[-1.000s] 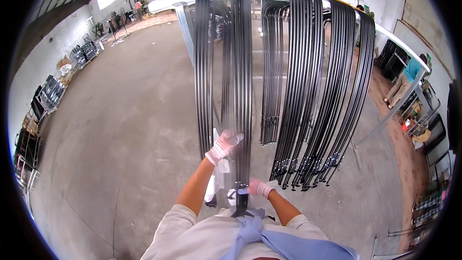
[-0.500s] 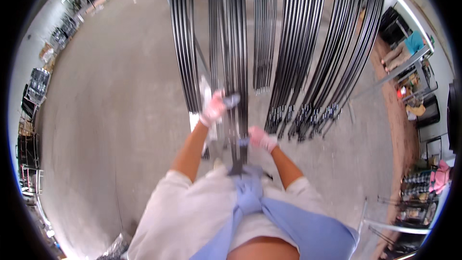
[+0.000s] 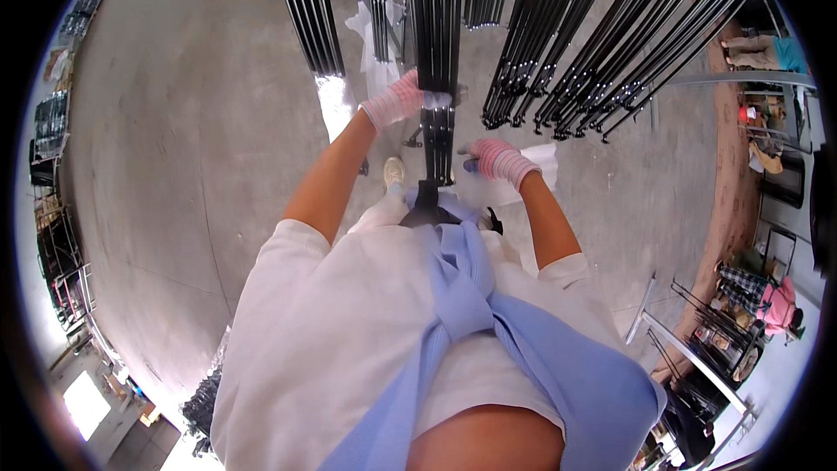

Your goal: The person wraps bundles of long black metal rods with white protective film in a warehouse. They pull film from a roll, encircle the rod bundle, and smooth the film along the length of the rods, repeating this process for multiple bundles.

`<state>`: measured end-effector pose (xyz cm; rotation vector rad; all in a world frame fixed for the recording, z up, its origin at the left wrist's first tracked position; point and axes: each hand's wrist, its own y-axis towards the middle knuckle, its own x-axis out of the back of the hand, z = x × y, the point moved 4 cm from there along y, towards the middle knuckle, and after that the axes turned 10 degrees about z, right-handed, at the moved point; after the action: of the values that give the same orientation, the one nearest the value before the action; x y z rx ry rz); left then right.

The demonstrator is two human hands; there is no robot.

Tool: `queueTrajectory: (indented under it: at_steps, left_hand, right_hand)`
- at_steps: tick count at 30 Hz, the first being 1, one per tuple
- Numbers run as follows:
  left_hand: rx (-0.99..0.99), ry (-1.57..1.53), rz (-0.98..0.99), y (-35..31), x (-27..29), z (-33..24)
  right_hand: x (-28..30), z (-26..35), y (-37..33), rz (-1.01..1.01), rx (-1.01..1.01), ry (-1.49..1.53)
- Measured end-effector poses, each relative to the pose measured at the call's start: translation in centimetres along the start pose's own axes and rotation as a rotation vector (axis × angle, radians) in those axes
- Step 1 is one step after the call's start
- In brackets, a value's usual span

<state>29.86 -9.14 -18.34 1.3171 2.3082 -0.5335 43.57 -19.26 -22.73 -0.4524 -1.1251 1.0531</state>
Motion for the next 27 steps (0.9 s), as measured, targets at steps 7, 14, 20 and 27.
queueTrajectory:
  at_steps: [7, 14, 20, 27]
  left_hand:
    - [-0.090, -0.018, -0.026, -0.1, 0.6, 0.9]
    - [-0.079, -0.122, 0.062, 0.2, 2.2, 1.8]
    - [0.081, 0.251, -0.084, -0.2, 3.0, 3.6]
    - [-0.017, 0.171, 0.013, 0.1, 5.7, 4.8]
  right_hand:
    - [1.8, 4.3, -5.1, 0.116, -0.094, -0.254]
    - [3.5, 7.2, -8.2, -0.181, 0.403, -0.027]
    - [5.2, 6.6, -12.3, -0.244, 0.948, 0.652]
    - [4.5, 3.1, -11.0, -0.059, 0.890, 0.932]
